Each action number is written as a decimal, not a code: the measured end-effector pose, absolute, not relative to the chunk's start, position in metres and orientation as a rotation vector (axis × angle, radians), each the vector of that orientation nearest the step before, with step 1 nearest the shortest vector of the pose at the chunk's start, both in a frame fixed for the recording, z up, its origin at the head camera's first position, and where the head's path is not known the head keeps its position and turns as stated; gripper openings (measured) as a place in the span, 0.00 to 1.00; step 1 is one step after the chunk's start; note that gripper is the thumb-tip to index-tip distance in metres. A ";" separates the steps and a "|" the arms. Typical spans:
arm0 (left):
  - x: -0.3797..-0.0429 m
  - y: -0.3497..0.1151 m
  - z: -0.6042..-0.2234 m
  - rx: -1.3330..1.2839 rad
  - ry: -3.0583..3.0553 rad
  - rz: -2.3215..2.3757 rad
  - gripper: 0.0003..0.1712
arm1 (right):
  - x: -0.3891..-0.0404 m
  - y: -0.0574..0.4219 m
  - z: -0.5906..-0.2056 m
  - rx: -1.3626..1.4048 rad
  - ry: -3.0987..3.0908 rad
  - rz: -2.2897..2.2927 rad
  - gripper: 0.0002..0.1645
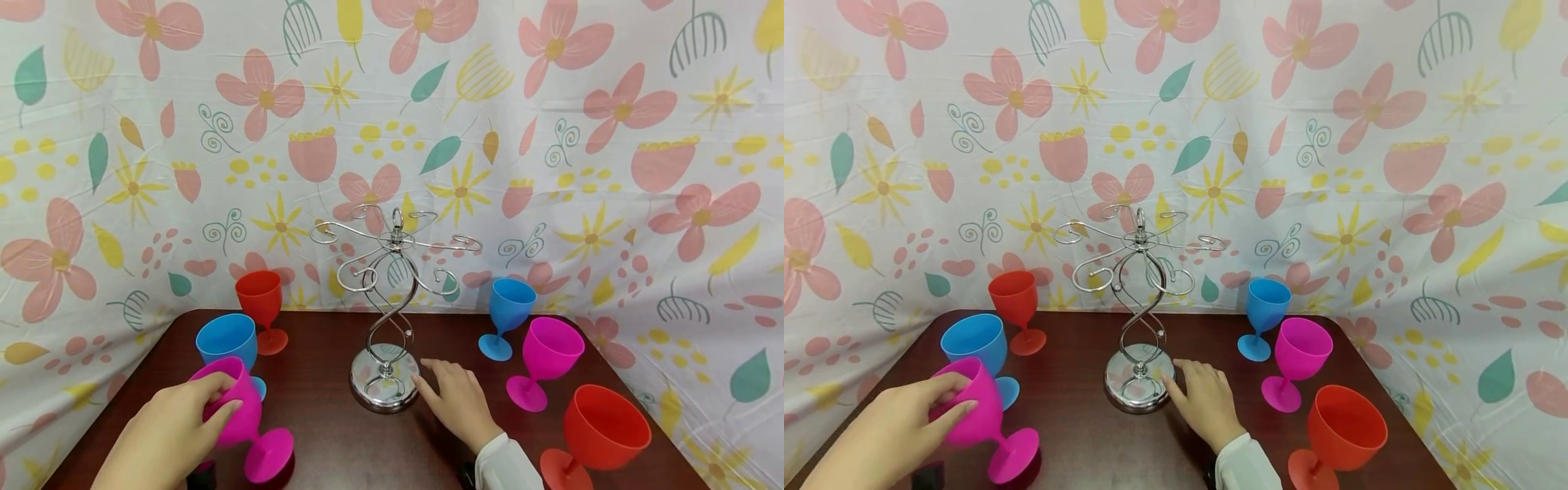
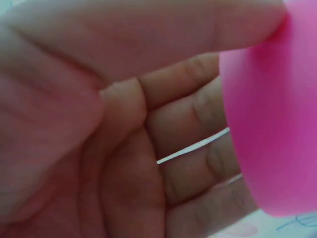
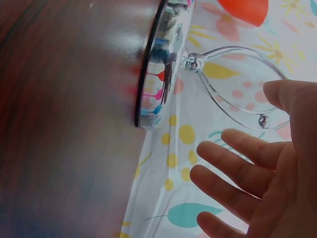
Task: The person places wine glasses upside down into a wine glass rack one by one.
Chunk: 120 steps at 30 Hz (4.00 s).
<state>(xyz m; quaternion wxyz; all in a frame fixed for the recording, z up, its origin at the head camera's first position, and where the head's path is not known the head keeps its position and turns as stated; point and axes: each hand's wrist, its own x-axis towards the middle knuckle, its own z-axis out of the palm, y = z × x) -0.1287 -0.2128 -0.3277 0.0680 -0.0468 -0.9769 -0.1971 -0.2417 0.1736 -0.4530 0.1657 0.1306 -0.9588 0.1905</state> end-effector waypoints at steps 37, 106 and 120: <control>-0.156 -0.179 -0.329 -0.653 -2.409 -0.927 0.13 | -0.218 0.141 -0.447 0.814 -2.566 1.344 0.23; -0.230 -0.081 -0.438 -0.484 -2.104 -2.867 0.22 | -0.197 0.131 -0.427 0.972 -1.846 1.173 0.23; -0.239 -0.085 -0.440 -0.509 -2.364 -2.307 0.26 | -0.199 0.142 -0.418 0.807 -1.841 1.260 0.20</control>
